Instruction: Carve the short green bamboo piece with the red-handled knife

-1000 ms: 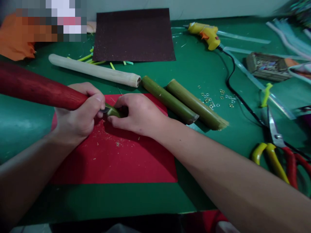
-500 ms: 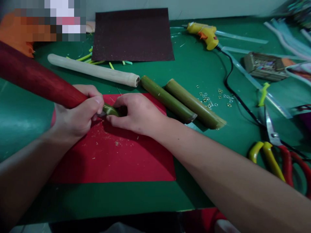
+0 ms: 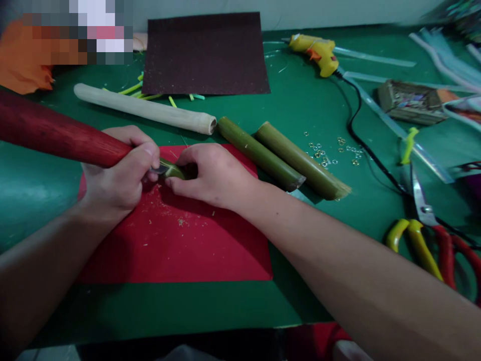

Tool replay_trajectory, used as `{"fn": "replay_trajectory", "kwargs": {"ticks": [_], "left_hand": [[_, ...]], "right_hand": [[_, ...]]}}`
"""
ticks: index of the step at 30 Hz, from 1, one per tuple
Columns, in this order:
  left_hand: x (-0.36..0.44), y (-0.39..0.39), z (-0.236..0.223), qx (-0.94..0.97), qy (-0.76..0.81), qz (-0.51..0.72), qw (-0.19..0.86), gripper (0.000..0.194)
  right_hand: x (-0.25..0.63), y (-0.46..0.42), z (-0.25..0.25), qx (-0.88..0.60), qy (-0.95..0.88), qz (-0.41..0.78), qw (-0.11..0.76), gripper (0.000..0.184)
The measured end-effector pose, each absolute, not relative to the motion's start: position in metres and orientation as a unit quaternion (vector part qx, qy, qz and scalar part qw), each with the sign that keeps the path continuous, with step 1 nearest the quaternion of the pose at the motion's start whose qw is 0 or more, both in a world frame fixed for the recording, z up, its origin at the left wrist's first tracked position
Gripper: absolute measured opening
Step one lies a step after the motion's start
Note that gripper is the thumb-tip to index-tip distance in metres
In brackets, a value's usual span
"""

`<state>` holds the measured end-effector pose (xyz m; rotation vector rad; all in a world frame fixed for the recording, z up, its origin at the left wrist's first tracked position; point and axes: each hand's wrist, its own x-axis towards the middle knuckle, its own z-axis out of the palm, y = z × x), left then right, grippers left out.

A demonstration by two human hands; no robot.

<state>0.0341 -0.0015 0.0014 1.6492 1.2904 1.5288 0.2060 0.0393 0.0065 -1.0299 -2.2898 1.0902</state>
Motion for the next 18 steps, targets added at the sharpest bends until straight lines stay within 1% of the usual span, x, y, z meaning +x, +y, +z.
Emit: {"fn": "replay_trajectory", "kwargs": {"ticks": [9,15,18], "left_hand": [[0.0347,-0.0009,0.0044,0.617,0.47,0.552,0.306,0.024],[0.0359,-0.0017,0.0011,0.598,0.476,0.588,0.266,0.024],[0.0354,-0.0002,0.0019,0.596,0.47,0.586,0.284,0.025]], "right_hand": [[0.2069,0.0408,0.0043,-0.354,-0.818,0.398,0.217,0.022],[0.206,0.0393,0.0057,-0.362,-0.818,0.395,0.21,0.021],[0.206,0.0384,0.0062,-0.367,-0.818,0.393,0.206,0.022]]}}
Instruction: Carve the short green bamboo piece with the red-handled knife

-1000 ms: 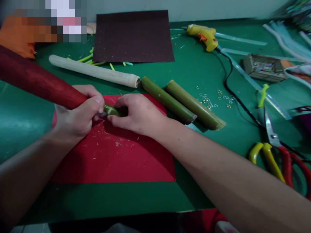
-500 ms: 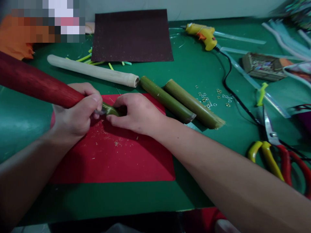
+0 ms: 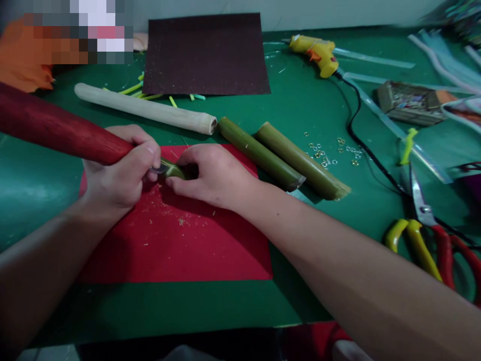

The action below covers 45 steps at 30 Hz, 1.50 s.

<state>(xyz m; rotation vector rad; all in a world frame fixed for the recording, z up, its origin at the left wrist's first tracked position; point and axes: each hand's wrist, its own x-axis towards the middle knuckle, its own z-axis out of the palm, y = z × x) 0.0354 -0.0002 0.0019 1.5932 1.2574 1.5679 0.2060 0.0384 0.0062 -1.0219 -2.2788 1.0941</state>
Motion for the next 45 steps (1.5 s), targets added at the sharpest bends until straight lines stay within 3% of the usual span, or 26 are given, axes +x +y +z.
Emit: {"fn": "replay_trajectory", "kwargs": {"ticks": [21,26,31,45], "left_hand": [[0.035,0.004,-0.001,0.581,0.446,0.612,0.297,0.026],[0.03,0.011,-0.007,0.623,0.395,0.607,0.297,0.027],[0.032,0.009,-0.005,0.601,0.412,0.611,0.31,0.026],[0.032,0.003,0.001,0.64,0.419,0.556,0.326,0.025]], "right_hand": [[0.207,0.04,0.006,-0.357,-0.823,0.382,0.221,0.02],[0.208,0.03,0.011,-0.347,-0.856,0.321,0.211,0.034],[0.211,0.026,0.013,-0.365,-0.88,0.235,0.193,0.019],[0.214,0.032,0.011,-0.346,-0.853,0.33,0.208,0.011]]}}
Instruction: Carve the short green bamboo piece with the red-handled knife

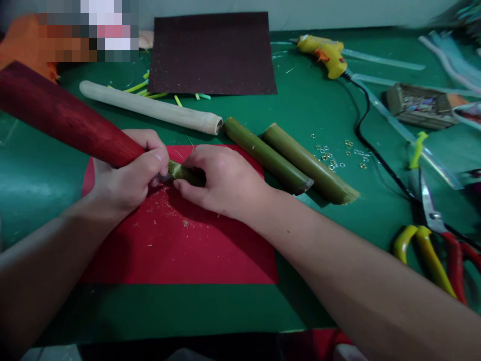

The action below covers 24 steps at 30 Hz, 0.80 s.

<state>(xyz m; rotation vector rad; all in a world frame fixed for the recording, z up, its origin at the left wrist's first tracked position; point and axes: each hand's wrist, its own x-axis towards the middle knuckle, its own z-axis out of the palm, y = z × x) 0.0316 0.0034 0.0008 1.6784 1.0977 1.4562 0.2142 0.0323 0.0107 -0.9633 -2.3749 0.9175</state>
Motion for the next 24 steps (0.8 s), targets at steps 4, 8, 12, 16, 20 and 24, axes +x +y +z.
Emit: {"fn": "replay_trajectory", "kwargs": {"ticks": [4,8,12,16,20,24], "left_hand": [[0.032,0.003,0.002,0.633,0.445,0.548,0.317,0.023],[0.03,0.005,0.0,0.651,0.423,0.55,0.308,0.024],[0.031,0.007,-0.001,0.639,0.426,0.561,0.308,0.026],[0.034,0.003,0.0,0.628,0.442,0.561,0.308,0.026],[0.036,0.002,-0.002,0.611,0.46,0.582,0.275,0.024],[0.032,0.01,-0.008,0.605,0.421,0.617,0.277,0.025]], "right_hand": [[0.213,0.033,0.01,-0.35,-0.849,0.336,0.209,0.012],[0.213,0.033,0.01,-0.352,-0.846,0.341,0.207,0.013],[0.212,0.032,0.011,-0.36,-0.843,0.342,0.206,0.014],[0.21,0.033,0.009,-0.368,-0.843,0.34,0.193,0.016],[0.209,0.034,0.008,-0.377,-0.847,0.317,0.202,0.019],[0.207,0.033,0.007,-0.368,-0.849,0.324,0.197,0.021]]}}
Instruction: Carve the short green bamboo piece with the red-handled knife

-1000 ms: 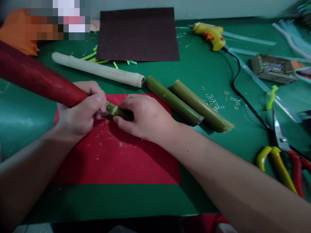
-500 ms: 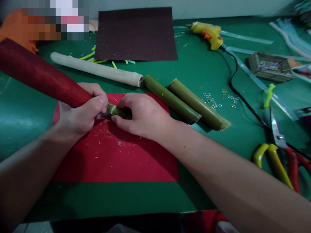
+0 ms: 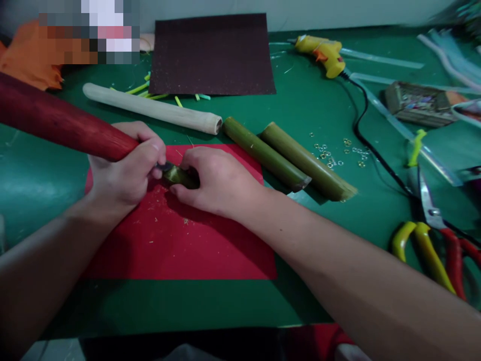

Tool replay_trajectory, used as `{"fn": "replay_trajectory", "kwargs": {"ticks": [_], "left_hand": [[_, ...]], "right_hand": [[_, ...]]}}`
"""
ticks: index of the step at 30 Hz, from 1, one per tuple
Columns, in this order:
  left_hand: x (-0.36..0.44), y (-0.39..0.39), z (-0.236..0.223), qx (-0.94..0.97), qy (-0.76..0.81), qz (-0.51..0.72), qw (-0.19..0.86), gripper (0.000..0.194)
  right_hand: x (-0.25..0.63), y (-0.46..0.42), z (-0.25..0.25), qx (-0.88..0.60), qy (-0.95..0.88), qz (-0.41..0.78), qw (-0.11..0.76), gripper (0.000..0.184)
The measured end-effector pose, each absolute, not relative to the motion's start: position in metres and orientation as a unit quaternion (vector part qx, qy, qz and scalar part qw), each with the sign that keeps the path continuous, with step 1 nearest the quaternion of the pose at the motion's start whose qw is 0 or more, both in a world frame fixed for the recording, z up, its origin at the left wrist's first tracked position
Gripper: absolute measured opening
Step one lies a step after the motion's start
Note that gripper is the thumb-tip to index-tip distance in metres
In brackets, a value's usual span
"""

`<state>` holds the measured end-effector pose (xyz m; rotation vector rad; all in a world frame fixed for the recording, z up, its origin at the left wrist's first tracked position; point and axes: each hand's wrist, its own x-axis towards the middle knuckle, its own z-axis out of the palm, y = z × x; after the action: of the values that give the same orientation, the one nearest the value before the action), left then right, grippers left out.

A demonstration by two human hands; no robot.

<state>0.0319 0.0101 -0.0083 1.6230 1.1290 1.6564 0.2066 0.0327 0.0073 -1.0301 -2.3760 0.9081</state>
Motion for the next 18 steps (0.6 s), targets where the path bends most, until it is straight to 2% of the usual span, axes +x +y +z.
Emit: {"fn": "replay_trajectory", "kwargs": {"ticks": [3,7,13,18], "left_hand": [[0.028,0.013,-0.009,0.621,0.403,0.604,0.295,0.029],[0.028,0.009,-0.001,0.634,0.44,0.557,0.307,0.024],[0.032,0.004,0.003,0.629,0.446,0.55,0.321,0.025],[0.035,0.002,-0.002,0.606,0.448,0.597,0.273,0.025]], "right_hand": [[0.206,0.032,0.007,-0.373,-0.843,0.334,0.197,0.019],[0.207,0.032,0.006,-0.374,-0.838,0.346,0.195,0.02],[0.206,0.033,0.006,-0.373,-0.836,0.351,0.196,0.02],[0.207,0.035,0.006,-0.377,-0.839,0.336,0.204,0.02]]}}
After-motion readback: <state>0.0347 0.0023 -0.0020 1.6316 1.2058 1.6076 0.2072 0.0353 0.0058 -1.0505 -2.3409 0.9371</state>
